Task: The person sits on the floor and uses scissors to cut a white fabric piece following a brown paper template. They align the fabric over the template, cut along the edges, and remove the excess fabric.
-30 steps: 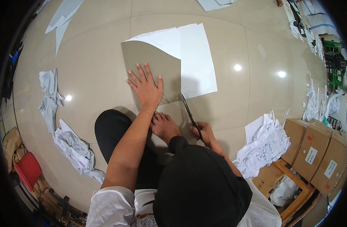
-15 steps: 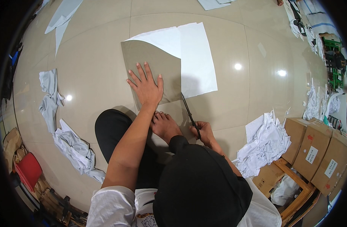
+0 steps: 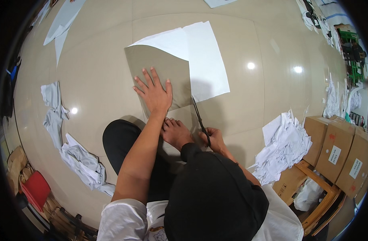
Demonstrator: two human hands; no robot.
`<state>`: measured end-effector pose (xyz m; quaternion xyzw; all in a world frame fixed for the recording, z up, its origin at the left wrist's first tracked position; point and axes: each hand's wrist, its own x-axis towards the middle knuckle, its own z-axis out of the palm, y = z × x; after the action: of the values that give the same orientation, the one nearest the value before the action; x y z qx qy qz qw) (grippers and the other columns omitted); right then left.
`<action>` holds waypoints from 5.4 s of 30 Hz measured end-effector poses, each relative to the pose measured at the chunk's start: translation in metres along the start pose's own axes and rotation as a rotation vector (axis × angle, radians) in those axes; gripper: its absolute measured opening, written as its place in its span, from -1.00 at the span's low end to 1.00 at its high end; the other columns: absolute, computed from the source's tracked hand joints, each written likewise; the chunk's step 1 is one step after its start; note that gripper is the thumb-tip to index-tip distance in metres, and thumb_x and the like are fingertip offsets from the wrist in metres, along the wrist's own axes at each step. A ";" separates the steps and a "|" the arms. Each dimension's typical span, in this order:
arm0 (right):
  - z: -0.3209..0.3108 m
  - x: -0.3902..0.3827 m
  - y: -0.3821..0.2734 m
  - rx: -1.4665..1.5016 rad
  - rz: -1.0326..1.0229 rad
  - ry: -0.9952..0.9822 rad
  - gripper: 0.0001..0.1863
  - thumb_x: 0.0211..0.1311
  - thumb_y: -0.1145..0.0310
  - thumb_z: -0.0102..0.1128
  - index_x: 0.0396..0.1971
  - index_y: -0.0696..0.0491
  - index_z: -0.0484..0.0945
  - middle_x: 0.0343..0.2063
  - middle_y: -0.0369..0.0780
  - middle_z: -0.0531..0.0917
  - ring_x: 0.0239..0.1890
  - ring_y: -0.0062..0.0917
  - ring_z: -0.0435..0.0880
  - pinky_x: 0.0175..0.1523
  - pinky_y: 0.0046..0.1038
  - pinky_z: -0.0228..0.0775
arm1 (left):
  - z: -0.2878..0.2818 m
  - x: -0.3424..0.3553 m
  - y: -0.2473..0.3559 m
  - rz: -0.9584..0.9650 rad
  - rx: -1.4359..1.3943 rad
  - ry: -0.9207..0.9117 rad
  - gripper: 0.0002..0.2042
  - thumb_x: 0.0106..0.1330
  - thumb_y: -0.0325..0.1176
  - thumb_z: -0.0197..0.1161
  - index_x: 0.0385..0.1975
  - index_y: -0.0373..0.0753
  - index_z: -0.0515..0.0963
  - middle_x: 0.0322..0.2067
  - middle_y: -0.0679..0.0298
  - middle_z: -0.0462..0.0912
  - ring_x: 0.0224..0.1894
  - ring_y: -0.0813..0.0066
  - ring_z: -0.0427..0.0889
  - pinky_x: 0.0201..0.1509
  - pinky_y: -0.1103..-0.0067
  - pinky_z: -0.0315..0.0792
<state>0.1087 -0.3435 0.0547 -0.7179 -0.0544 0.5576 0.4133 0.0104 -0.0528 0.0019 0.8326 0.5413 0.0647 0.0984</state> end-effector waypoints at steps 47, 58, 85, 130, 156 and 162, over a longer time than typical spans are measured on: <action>0.053 -0.004 -0.002 0.183 0.042 0.078 -0.70 0.34 0.21 0.50 -0.37 0.13 0.65 -0.54 -0.33 0.68 -0.55 -0.72 0.56 -0.43 -0.58 0.36 | -0.002 -0.001 -0.001 0.000 0.001 0.004 -0.17 0.67 0.19 -0.03 0.80 -0.14 0.04 0.79 -0.06 -0.08 0.75 -0.57 -0.23 0.74 -0.36 -0.34; 0.063 -0.005 -0.004 0.160 0.031 0.093 -0.63 0.37 0.14 0.52 -0.36 0.17 0.66 -0.55 -0.32 0.68 -0.55 -0.71 0.57 -0.44 -0.57 0.36 | -0.003 0.000 0.000 0.003 0.013 -0.003 -0.16 0.67 0.18 -0.03 0.80 -0.18 0.03 0.79 -0.09 -0.09 0.75 -0.58 -0.21 0.74 -0.36 -0.33; 0.064 -0.007 -0.003 0.103 0.039 0.119 -0.66 0.40 0.19 0.47 -0.42 0.15 0.63 -0.63 -0.31 0.66 -0.65 -0.70 0.55 -0.57 -0.53 0.31 | -0.003 0.000 -0.002 0.008 -0.011 -0.005 -0.16 0.68 0.18 -0.04 0.81 -0.16 0.01 0.79 -0.09 -0.10 0.75 -0.57 -0.24 0.73 -0.37 -0.36; 0.070 0.015 -0.026 0.258 0.038 0.139 -0.76 0.30 0.31 0.46 -0.41 0.16 0.64 -0.58 -0.33 0.64 -0.59 -0.70 0.53 -0.45 -0.55 0.32 | -0.003 0.000 -0.002 0.015 -0.010 0.024 -0.17 0.68 0.19 -0.03 0.79 -0.17 0.07 0.78 -0.11 -0.03 0.74 -0.58 -0.19 0.72 -0.38 -0.30; 0.070 0.017 -0.025 0.233 0.038 0.160 -0.69 0.36 0.23 0.49 -0.40 0.15 0.64 -0.60 -0.33 0.64 -0.60 -0.70 0.55 -0.47 -0.56 0.31 | -0.003 0.000 -0.002 0.022 -0.025 0.029 -0.18 0.67 0.15 0.01 0.78 -0.20 0.08 0.77 -0.13 -0.03 0.74 -0.60 -0.17 0.71 -0.40 -0.28; 0.069 0.028 -0.033 0.208 0.038 0.164 -0.64 0.36 0.12 0.51 -0.44 0.08 0.62 -0.65 -0.35 0.61 -0.63 -0.70 0.52 -0.50 -0.54 0.26 | -0.005 -0.001 -0.001 0.026 -0.023 0.036 -0.18 0.67 0.14 0.02 0.78 -0.20 0.10 0.77 -0.14 -0.01 0.73 -0.60 -0.16 0.71 -0.40 -0.27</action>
<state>0.0733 -0.2703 0.0530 -0.7154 0.0513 0.5073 0.4776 0.0079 -0.0524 0.0061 0.8371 0.5313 0.0869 0.0972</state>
